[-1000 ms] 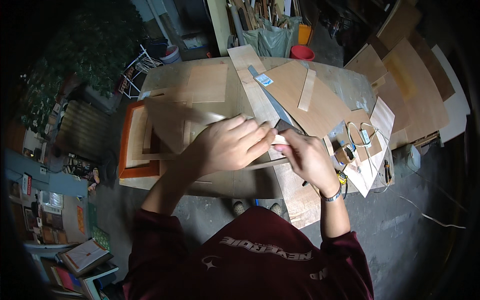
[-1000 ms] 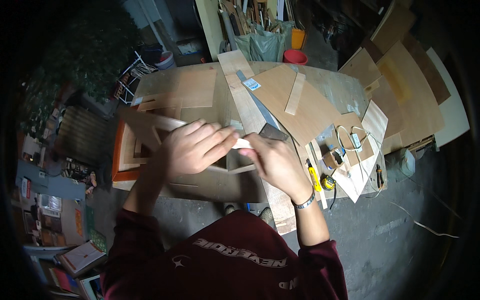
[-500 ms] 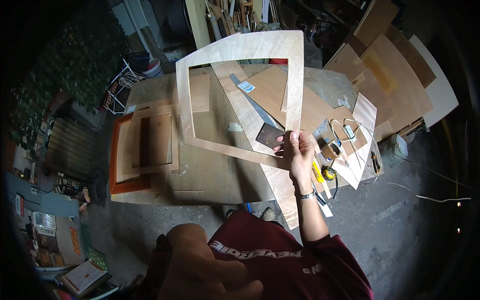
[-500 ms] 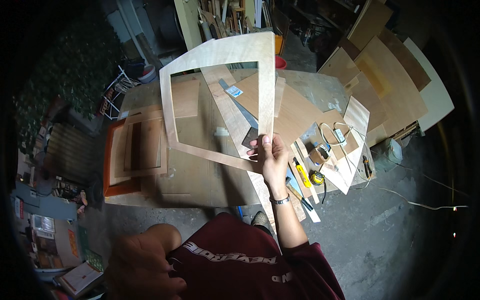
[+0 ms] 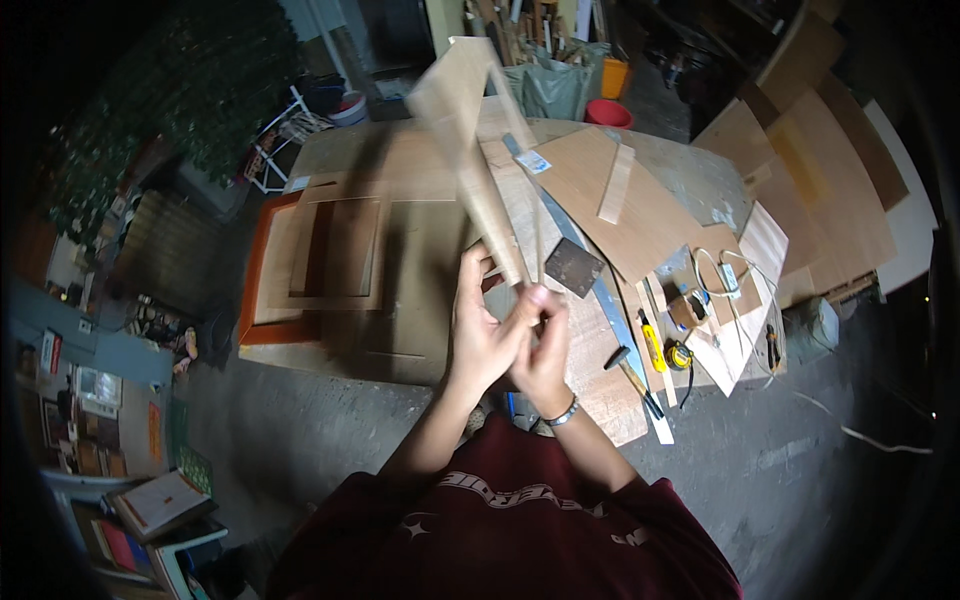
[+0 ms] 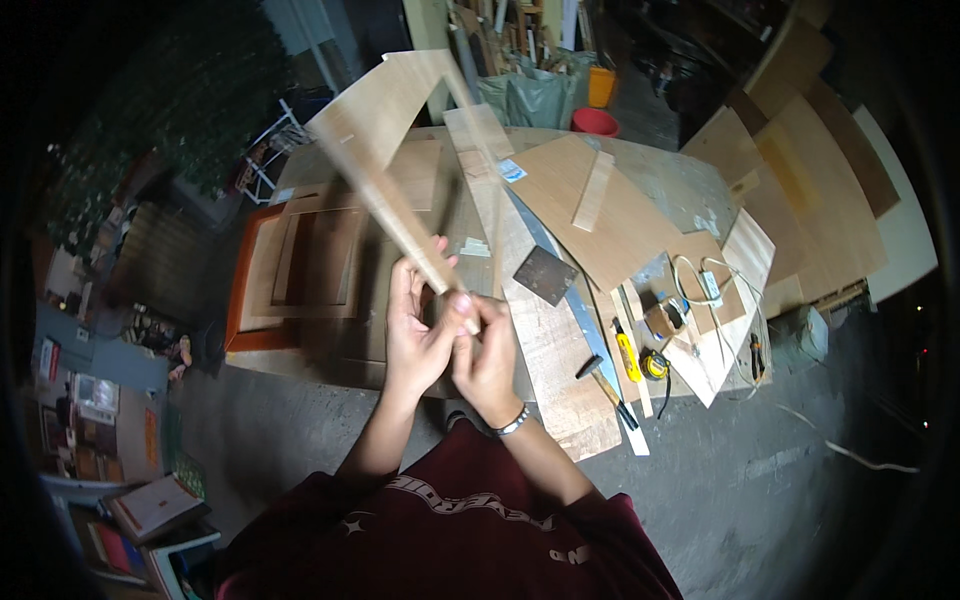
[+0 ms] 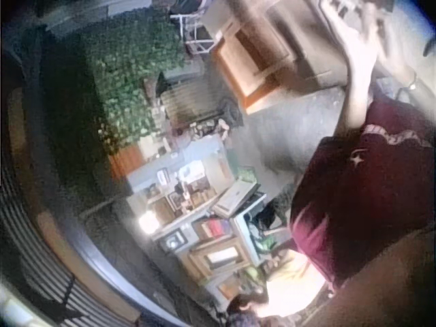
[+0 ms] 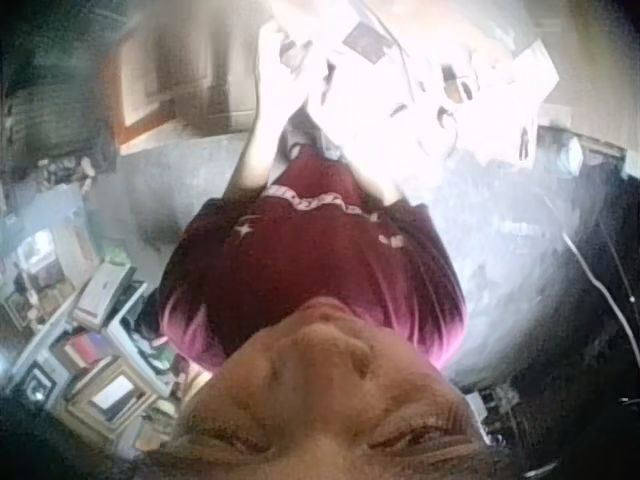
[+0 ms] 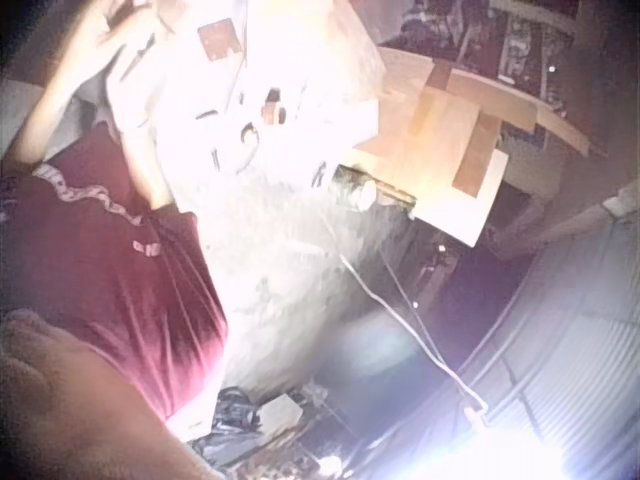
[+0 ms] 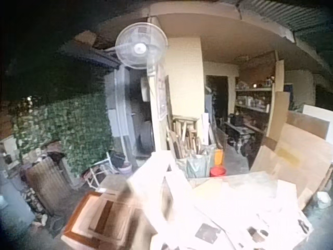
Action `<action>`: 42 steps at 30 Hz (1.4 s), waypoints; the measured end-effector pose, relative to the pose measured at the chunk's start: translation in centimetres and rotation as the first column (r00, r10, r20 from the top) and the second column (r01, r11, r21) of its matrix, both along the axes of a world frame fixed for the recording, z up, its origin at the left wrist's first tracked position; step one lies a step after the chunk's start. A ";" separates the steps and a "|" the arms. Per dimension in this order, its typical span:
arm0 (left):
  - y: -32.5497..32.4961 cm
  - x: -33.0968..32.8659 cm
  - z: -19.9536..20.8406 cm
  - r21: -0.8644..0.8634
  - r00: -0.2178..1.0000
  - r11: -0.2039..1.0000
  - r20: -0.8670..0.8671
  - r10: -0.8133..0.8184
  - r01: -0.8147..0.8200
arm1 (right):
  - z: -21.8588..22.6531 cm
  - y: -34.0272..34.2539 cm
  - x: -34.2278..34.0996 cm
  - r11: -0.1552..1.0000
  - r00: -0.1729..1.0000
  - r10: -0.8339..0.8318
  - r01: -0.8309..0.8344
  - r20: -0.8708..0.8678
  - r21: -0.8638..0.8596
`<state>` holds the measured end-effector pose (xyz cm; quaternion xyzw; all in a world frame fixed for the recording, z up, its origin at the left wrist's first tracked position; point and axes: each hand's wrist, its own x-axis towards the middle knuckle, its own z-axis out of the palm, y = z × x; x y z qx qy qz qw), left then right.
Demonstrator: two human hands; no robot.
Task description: The person assembles a rectangular wooden frame by joining four pieces at the corners. They use a hammer to tap the joints and a sanding block to smooth the edges. The person repeatedly inspects the frame and adjusts the joints for alignment.
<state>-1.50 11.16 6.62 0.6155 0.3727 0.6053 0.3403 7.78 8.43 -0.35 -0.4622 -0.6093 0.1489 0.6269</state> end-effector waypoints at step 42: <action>-15.1 -22.3 -10.5 -0.406 0.659 0.907 0.654 0.372 -0.109 | -15.8 7.8 8.9 0.589 0.819 0.414 -0.573 -0.396 -0.570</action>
